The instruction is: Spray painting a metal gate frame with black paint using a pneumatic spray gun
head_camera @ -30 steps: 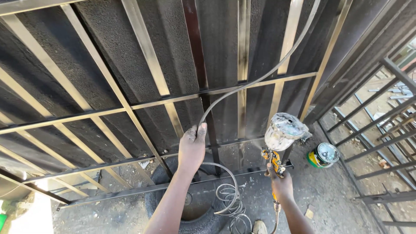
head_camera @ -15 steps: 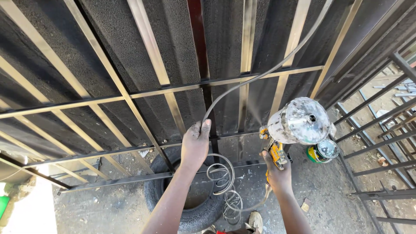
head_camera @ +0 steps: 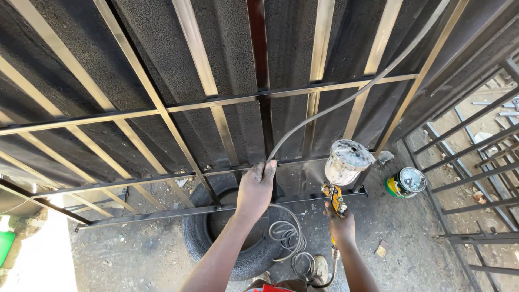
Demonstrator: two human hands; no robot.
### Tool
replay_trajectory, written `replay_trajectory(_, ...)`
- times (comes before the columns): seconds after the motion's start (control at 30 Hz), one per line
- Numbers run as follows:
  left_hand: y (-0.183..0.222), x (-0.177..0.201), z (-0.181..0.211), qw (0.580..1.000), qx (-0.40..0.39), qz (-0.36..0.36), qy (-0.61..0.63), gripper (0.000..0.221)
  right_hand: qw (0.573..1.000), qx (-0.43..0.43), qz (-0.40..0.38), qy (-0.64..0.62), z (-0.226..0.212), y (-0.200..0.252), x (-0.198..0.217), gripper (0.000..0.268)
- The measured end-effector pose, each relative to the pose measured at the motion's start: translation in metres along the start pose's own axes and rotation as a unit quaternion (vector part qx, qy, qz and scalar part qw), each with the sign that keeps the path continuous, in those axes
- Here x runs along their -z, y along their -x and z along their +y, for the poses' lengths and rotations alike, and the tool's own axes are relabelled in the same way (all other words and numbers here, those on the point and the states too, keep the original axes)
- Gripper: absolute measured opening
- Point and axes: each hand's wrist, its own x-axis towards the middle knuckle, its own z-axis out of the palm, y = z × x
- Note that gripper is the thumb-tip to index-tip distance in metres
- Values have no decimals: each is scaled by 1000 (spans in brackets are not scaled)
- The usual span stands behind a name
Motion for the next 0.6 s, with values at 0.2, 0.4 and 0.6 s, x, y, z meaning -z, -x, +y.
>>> replay_trajectory(0.2,-14,-18,-31,999,-32,2,4,49,988,100,5,-114,-10,-4,4,39)
replay_trajectory(0.4,-16,-20,-43,999,-46,12,21,47,898,283,-26,-337,-63,36,14,25)
replay_trajectory(0.6,-19,-29,-58,999,-36,8,25,44,893,274,-69,-349,-48,15,5,23)
